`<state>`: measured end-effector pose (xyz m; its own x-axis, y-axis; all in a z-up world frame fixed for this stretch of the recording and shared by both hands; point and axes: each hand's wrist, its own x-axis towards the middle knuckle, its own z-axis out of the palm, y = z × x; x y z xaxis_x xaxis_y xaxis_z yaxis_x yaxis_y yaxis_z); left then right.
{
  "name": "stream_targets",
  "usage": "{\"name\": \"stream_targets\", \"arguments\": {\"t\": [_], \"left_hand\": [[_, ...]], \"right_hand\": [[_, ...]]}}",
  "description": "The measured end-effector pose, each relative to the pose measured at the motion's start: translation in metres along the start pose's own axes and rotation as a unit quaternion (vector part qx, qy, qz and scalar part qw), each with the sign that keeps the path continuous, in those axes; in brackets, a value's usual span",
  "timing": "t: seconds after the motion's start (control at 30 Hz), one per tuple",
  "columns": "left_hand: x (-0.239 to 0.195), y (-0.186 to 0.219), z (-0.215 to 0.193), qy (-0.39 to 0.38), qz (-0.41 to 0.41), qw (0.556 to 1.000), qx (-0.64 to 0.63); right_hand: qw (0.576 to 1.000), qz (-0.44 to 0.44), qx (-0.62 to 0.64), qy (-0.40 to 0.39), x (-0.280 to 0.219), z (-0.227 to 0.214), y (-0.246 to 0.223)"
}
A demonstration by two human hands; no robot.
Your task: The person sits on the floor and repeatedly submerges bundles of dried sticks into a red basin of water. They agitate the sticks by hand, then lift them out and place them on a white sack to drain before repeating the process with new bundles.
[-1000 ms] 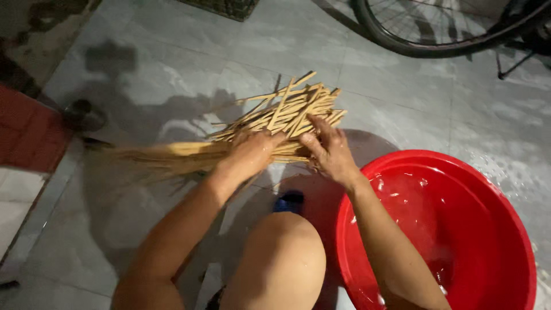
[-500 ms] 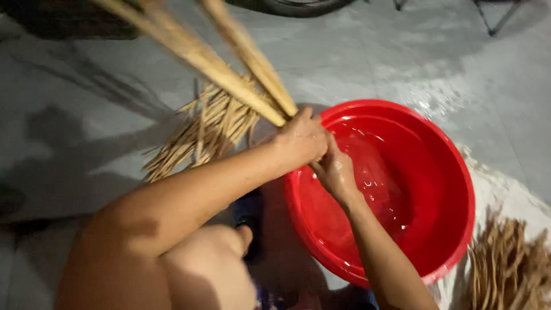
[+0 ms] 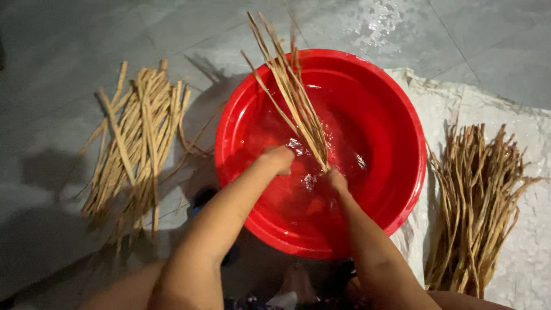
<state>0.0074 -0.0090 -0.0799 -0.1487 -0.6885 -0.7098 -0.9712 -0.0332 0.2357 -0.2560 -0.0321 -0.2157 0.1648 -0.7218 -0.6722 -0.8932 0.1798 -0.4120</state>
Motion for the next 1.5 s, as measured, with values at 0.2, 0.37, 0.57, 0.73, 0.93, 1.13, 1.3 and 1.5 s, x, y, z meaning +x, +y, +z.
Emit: {"name": "stream_targets", "arguments": {"t": [0.2,0.37,0.57,0.73,0.93,1.13,1.3,1.5], "left_hand": [[0.052,-0.037,0.078,-0.040,-0.064,0.903,-0.422],[0.040,0.031,0.096,-0.021,-0.103,0.779,-0.619],[0.047,0.030,0.098,0.063,-0.103,0.644,-0.755],[0.104,0.040,0.164,0.025,-0.135,0.558,-0.818],[0.108,0.003,0.200,0.021,0.160,0.188,-0.969],[0.083,0.055,0.129,0.081,-0.047,0.476,-0.874],[0.056,0.027,0.090,0.106,0.019,0.469,-0.877],[0.027,0.021,0.099,0.118,0.053,0.523,-0.842]], "right_hand": [[0.974,0.110,0.176,-0.092,0.011,0.049,0.013],[0.966,-0.019,0.122,-0.229,-0.017,0.056,-0.031],[0.929,0.167,0.304,-0.129,-0.042,-0.026,-0.055],[0.921,0.049,0.385,0.025,-0.061,0.001,-0.114],[0.969,-0.126,0.196,0.083,-0.117,0.040,-0.167],[0.996,-0.004,0.080,0.047,-0.079,-0.017,-0.138],[0.956,-0.140,0.203,0.159,-0.104,0.029,-0.155],[0.994,-0.052,0.064,0.068,-0.088,0.042,-0.145]]}}
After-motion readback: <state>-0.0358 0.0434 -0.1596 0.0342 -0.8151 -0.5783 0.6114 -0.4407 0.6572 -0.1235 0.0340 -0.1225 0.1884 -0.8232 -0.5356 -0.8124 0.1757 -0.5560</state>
